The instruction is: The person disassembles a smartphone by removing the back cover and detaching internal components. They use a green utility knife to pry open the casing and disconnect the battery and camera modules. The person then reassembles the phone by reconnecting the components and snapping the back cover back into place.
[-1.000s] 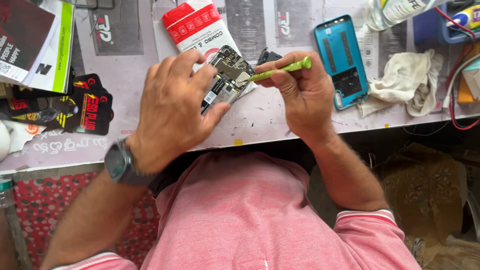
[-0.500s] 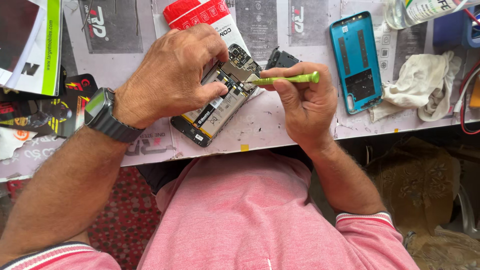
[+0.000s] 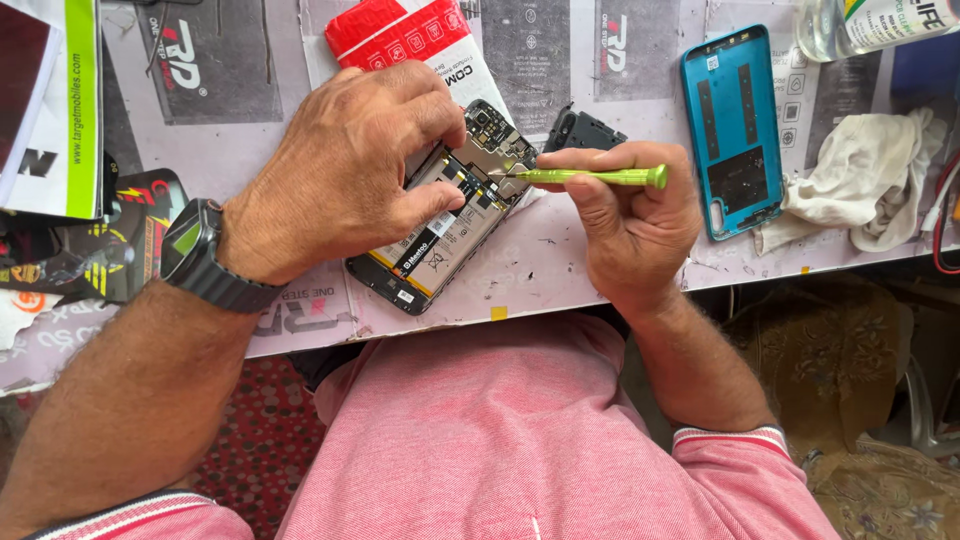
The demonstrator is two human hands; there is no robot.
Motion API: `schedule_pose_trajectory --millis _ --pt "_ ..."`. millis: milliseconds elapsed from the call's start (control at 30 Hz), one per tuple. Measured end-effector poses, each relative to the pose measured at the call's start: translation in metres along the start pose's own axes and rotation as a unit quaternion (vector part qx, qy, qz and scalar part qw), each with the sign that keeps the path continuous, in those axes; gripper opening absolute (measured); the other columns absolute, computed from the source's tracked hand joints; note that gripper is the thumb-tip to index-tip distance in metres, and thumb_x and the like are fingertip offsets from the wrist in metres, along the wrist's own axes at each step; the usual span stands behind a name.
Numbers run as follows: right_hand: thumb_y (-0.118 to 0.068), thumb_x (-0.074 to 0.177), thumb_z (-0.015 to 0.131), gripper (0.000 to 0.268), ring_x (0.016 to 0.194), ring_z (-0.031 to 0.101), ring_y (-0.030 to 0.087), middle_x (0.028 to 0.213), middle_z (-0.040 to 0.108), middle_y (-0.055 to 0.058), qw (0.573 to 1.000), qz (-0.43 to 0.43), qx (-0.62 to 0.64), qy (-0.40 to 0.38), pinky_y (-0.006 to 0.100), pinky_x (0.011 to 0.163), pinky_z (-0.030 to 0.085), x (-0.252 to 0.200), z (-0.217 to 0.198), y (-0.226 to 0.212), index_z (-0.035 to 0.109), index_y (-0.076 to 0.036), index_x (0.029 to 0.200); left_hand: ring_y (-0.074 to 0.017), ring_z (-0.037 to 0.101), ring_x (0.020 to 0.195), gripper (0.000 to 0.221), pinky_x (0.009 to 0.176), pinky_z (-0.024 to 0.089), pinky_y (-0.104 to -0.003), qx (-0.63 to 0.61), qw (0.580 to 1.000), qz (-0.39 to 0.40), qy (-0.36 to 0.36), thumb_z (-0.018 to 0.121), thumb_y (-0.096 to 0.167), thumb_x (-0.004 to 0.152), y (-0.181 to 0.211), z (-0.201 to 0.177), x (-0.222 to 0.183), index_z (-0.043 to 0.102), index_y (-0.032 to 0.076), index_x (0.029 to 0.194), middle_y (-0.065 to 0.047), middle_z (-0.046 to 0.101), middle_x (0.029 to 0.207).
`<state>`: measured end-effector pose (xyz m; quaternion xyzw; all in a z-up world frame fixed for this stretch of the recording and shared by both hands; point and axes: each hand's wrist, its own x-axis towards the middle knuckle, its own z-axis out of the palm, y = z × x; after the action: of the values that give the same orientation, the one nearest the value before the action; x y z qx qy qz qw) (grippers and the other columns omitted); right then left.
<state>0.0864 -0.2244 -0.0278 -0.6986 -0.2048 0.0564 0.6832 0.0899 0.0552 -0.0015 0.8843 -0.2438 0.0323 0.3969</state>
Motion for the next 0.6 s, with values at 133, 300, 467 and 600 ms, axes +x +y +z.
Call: schedule_pose_trajectory --millis 133,300,467,600 --pt "-0.005 0.115 0.062 0.022 0.108 0.073 0.025 0.117 0.071 0.025 1.0 0.002 0.01 -0.004 0.036 0.098 0.063 0.001 0.002 0.001 0.045 -0.002 0.127 -0.0334 0.064 0.1 0.035 0.085 0.047 -0.047 -0.001 1.0 0.005 0.01 0.087 0.022 0.075 0.0 0.0 -0.001 0.067 0.005 0.099 -0.011 0.064 0.103" --pt "-0.013 0.111 0.067 0.025 0.085 0.074 0.018 0.103 0.073 0.016 0.999 -0.021 -0.022 0.012 0.029 0.076 0.063 0.007 -0.014 -0.022 0.051 -0.004 0.128 -0.0335 0.063 0.096 0.04 0.084 0.047 -0.047 0.015 0.999 -0.03 -0.026 0.09 0.028 0.076 0.003 0.0 0.003 0.067 0.005 0.098 -0.012 0.065 0.103" --pt "-0.011 0.098 0.078 0.03 0.069 0.069 0.022 0.083 0.07 0.011 0.9 0.012 -0.429 -0.078 0.034 0.063 0.054 0.014 -0.045 -0.06 0.066 -0.002 0.123 -0.0324 0.064 0.092 0.045 0.083 0.047 -0.046 0.048 0.999 0.002 -0.009 0.09 0.029 0.07 0.011 -0.003 0.006 0.065 0.002 0.096 -0.014 0.067 0.105" --pt "-0.014 0.093 0.079 0.033 0.072 0.07 0.028 0.085 0.072 0.01 0.841 0.01 -0.538 -0.061 0.041 0.063 0.054 0.008 -0.051 -0.057 0.066 -0.003 0.121 -0.0315 0.064 0.083 0.044 0.075 0.048 -0.044 0.072 0.997 -0.019 0.0 0.09 0.028 0.072 0.015 -0.001 0.008 0.064 0.001 0.095 -0.012 0.066 0.095"
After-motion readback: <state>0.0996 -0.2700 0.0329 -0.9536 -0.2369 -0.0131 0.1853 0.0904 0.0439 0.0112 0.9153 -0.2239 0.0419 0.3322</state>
